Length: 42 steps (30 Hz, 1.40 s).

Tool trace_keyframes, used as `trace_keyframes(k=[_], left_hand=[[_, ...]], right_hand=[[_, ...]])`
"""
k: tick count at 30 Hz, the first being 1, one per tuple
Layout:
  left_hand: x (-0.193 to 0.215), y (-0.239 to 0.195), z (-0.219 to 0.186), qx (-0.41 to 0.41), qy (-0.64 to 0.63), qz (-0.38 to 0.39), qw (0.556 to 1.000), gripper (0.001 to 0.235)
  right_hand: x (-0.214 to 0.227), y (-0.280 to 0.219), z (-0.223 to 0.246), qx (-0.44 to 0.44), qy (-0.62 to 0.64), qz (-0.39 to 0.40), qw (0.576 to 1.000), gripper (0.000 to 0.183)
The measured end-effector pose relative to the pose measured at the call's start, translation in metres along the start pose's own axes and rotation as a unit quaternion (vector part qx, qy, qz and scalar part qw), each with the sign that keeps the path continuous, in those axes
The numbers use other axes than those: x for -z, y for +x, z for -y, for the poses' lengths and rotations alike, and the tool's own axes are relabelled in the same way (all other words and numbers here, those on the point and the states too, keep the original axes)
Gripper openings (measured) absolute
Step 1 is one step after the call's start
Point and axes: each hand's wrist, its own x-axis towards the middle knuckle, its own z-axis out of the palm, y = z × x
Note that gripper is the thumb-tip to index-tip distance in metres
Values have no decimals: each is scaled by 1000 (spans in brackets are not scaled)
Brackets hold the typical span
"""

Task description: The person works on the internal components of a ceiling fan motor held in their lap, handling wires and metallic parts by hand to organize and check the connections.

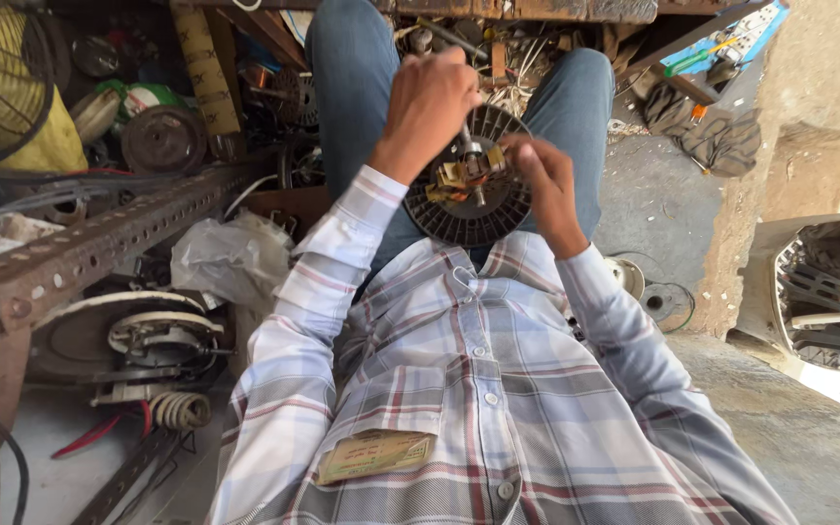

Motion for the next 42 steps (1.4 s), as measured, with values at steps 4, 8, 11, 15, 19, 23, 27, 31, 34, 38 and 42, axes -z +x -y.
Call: trace_keyframes(k=[4,8,11,15,19,23,27,31,34,38,42], left_hand=[[0,-7,-18,-10,-19,-57,998,21],[6,-14,-27,-16,-63,-89,994,18],[7,-9,-27,4,-86,-93,992,19],[2,-22,-28,27,-124,-76,989,19],[7,-36,-32,20,-136,-121,983,17],[10,-37,-28,41,-104,-152,982,16],[0,-23,-24,48,-91,-128,986,16],[-5,-20,-19,17,-83,-129,988,18],[3,-14,-20,-9,-72,-130,989,19],[31,-5,-34,-32,-39,-102,993,21],[62,-36,-71,-53,0,-46,998,24]], right_hand=[[-3,-8,-13,-35,45,-12,998,21],[-8,-13,-13,-18,59,-22,998,16],[-7,-2,-8,-35,36,-27,998,18],[-11,21,-13,-49,52,-19,997,20],[-31,28,-27,1,93,-40,995,21],[-33,30,-37,3,85,-72,994,23],[-29,29,-32,-18,97,-55,994,21],[-17,37,-25,-43,-3,16,999,22],[-7,62,-19,-121,53,128,983,12],[-5,84,-21,-93,70,199,973,12],[18,84,-19,-28,95,211,972,15]])
